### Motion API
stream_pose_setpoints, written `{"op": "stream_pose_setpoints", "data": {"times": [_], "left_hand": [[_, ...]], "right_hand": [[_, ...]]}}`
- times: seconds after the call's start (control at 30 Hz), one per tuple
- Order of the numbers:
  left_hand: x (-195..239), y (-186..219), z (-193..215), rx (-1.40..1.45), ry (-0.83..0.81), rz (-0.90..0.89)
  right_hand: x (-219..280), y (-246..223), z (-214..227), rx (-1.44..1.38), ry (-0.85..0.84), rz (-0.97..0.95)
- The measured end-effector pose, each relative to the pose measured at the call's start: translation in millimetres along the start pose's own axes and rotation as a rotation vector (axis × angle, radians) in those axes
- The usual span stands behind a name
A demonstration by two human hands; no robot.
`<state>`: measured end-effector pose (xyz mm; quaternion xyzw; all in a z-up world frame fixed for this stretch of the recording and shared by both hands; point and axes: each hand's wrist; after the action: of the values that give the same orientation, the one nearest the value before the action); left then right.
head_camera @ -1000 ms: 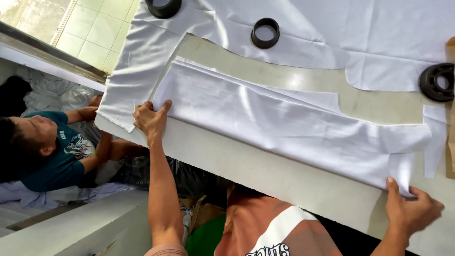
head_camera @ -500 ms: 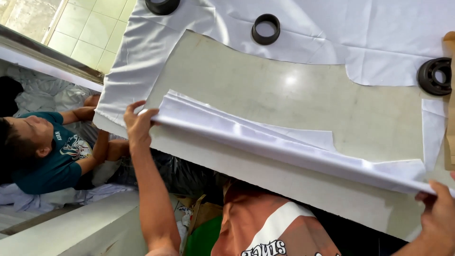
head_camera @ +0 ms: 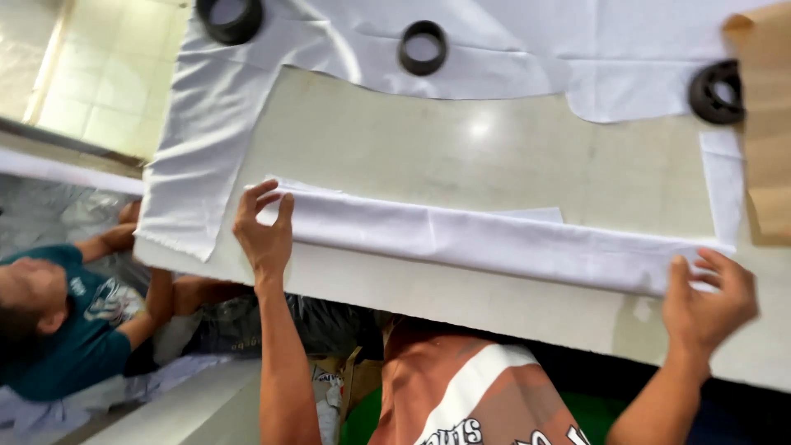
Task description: A person cuts fabric around a paper pattern using scissors, then folds the fabric and marks it with a pencil and ruler.
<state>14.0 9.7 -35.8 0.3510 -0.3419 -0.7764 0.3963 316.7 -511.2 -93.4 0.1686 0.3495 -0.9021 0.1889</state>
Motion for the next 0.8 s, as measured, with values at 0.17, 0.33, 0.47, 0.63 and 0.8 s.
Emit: {"op": "stream_pose_setpoints", "data": {"times": [0.17,0.33,0.47,0.63,0.8], "left_hand": [[1.4,-0.9,-6.3,-0.017,-0.117,-0.148],[-9.2,-7.8,-5.8,-0.169,-0.331,-0.086],[-16.2,-21.3,-14.0,-0.336,-0.543,-0.146],[-19.6,-35.2,-5.8,-0.438,-0.536,-0.157],[-15.6,-43.0,-3.1,-0.46,-0.493,-0.15]], "right_hand": [[-0.9,-38.0,9.8,0.03,-0.027,-0.241],[-3.7,-0.1,3.2,0.074,-0.094,-0.152],[-21.8,4.6,-15.4,0.142,-0.293,-0.001],[-22.3,36.0,-22.2,0.284,-0.372,-0.069],[-21.2,54.3,-23.7,0.319,-0.302,-0.014]]}}
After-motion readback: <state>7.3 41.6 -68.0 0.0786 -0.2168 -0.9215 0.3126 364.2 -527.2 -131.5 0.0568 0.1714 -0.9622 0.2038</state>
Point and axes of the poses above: each hand's wrist, its own x-axis away from the middle knuckle, its own z-axis out of the back of the hand, y = z × x, and after that the axes turned 5 degrees about -z, right-handed
